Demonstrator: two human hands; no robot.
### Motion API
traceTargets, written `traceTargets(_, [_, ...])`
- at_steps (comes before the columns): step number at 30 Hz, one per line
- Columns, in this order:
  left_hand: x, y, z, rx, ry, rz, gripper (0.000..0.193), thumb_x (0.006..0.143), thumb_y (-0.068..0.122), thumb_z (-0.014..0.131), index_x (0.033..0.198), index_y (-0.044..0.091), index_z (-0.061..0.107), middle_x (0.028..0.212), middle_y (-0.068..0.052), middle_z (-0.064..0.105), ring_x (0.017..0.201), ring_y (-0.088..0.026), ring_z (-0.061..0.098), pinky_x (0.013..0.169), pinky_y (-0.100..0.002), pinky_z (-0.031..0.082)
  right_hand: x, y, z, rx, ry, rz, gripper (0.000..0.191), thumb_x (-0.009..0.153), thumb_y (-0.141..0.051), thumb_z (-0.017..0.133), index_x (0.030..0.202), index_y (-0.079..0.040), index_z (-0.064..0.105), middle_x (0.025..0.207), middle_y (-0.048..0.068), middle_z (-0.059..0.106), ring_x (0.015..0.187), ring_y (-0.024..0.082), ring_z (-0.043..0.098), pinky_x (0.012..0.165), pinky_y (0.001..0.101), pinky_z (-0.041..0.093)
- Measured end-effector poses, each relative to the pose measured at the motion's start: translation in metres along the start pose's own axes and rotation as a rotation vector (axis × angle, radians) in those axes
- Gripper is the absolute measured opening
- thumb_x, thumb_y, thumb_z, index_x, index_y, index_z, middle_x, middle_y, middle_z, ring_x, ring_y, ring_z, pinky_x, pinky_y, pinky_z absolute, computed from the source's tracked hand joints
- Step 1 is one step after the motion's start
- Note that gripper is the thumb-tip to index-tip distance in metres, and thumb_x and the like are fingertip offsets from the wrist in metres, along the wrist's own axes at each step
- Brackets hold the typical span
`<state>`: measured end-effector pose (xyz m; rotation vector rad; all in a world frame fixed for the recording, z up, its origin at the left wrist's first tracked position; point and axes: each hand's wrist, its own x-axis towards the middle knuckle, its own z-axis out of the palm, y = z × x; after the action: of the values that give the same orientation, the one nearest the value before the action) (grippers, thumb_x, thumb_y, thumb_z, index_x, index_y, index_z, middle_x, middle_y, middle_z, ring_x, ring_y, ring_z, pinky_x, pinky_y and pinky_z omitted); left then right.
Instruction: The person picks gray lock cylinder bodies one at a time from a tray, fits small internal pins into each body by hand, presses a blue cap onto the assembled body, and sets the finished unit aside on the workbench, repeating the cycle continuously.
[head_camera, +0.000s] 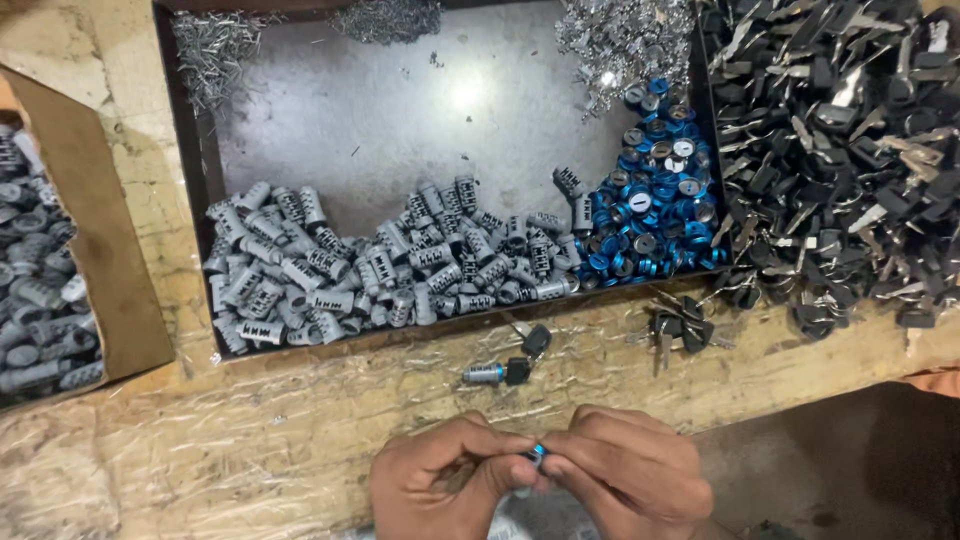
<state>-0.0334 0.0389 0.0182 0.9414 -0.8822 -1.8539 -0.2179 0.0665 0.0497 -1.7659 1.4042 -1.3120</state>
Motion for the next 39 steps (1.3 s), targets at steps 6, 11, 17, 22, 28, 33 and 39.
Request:
traceTargets(6, [-0.002,0.008,-0.004,-0.196,-0.16,-0.445,0.014,0.087,-0.007,0.077,0.095,-0.013,0.067,0.083,-0.017,0.077,0.076,-0.02,0.076,0.071,-0.031,0.061,-0.014,-0.002,-0.001,0.126,-0.015,-0.077,0.024,0.079,0.002,0.085,0.1,0.007,0.074,0.073,0.008,0.07,0.059,0.014,0.069,0.054,0.0271,0.054])
traceTargets(11, [-0.002,0.013,-0.001,-0.025,-0.083,-0.45,0.03,0.085,0.0,0.077,0.114,-0.005,0.07,0.078,-0.011,0.077,0.072,-0.014,0.073,0.068,-0.028,0.058,-0.048,0.003,0.004,-0.212,-0.151,0.087,0.048,0.065,-0.015,0.089,0.107,0.0,0.074,0.063,0.005,0.063,0.052,0.016,0.062,0.05,0.0313,0.051])
traceTargets(17, [0.004,0.024,0.002,-0.061,-0.228,-0.417,0.022,0.093,0.011,0.076,0.107,-0.006,0.077,0.094,-0.008,0.078,0.085,-0.013,0.073,0.079,-0.028,0.059,-0.054,0.03,0.023,-0.223,-0.021,-0.32,0.036,0.083,-0.001,0.086,0.11,0.006,0.065,0.072,0.003,0.065,0.061,0.016,0.065,0.056,0.0283,0.055])
traceTargets(22, [0.002,0.015,0.017,0.217,0.157,0.125,0.022,0.097,0.016,0.076,0.104,-0.004,0.079,0.09,-0.009,0.079,0.077,-0.012,0.071,0.067,-0.026,0.058,-0.01,0.018,0.011,-0.15,-0.094,-0.198,0.022,0.081,-0.001,0.082,0.101,0.0,0.073,0.067,0.003,0.062,0.057,0.015,0.065,0.053,0.0278,0.053])
traceTargets(28, [0.018,0.02,-0.03,0.308,0.072,0.243,0.031,0.101,0.025,0.075,0.106,-0.005,0.078,0.089,-0.006,0.071,0.065,-0.009,0.056,0.056,-0.025,0.041,0.032,0.008,0.036,-0.835,0.09,0.28,0.038,0.076,-0.012,0.085,0.109,0.002,0.075,0.096,0.02,0.07,0.087,0.035,0.067,0.077,0.0432,0.053])
traceTargets(33, [0.03,0.027,-0.037,-0.159,-0.103,0.069,0.04,0.106,0.031,0.069,0.11,-0.009,0.071,0.096,-0.008,0.065,0.064,-0.009,0.051,0.056,-0.026,0.035,0.02,0.016,0.057,-0.395,0.034,0.392,0.025,0.08,-0.005,0.081,0.104,-0.001,0.073,0.105,0.013,0.07,0.101,0.024,0.07,0.089,0.0376,0.055])
traceTargets(39, [0.031,0.03,-0.043,-0.177,-0.116,0.062,0.042,0.105,0.032,0.071,0.112,-0.009,0.07,0.093,-0.006,0.061,0.063,-0.009,0.049,0.055,-0.027,0.035,0.02,0.013,0.028,0.391,0.155,0.425,0.015,0.097,-0.001,0.067,0.111,0.002,0.063,0.109,0.014,0.07,0.11,0.026,0.073,0.109,0.0381,0.06])
